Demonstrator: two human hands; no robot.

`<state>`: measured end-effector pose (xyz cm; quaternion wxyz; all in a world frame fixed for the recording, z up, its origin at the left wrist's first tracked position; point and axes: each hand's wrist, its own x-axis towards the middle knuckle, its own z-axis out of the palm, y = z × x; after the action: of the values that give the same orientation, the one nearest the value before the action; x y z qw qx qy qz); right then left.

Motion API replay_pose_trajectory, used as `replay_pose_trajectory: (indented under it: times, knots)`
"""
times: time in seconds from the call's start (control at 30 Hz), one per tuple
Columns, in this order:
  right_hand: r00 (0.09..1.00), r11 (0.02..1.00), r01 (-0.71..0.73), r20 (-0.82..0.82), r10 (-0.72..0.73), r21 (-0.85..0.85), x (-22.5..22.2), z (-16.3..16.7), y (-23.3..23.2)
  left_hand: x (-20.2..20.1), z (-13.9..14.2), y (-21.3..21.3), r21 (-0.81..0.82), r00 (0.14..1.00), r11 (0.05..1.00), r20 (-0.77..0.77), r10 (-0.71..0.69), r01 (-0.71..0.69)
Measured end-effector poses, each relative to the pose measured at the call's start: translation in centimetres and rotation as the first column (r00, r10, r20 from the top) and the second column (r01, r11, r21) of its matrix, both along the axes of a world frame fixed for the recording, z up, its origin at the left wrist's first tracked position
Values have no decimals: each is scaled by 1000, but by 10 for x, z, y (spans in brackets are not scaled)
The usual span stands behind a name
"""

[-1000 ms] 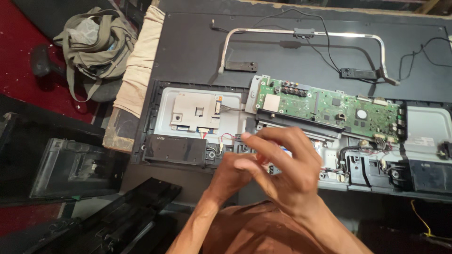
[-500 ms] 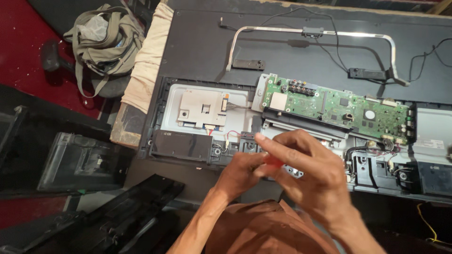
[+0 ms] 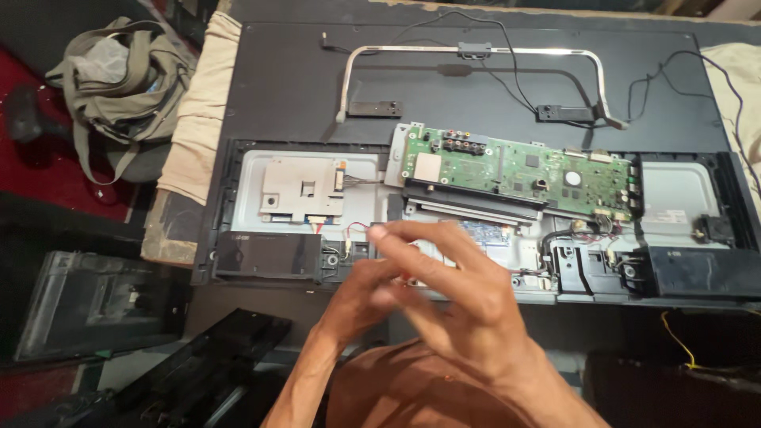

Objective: The person repairs a television lying face-down on a workbench. They unscrew screws from the mainboard with a red screwdriver, disconnect ribbon cables and connectors, lift and reposition a small internal board, and peel a white strip from a component by hand.

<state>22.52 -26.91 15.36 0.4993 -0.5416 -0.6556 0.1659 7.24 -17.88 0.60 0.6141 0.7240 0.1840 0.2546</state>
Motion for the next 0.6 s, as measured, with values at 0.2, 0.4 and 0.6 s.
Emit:
replay_pose_trajectory:
  times: [0.2, 0.4, 0.6]
  knots:
    - [998, 999, -33, -43, 34, 32, -4, 3, -4, 3, -14, -3, 191, 982, 964, 20, 186, -187]
    - [998, 996, 32, 48, -36, 78, -3, -3, -5, 1, -17, -9, 160, 969, 956, 29, 245, -246]
    - [998, 997, -46, 47, 43, 67, 2, 8, -2, -5, -13, -5, -7, 997, 997, 3, 82, -82]
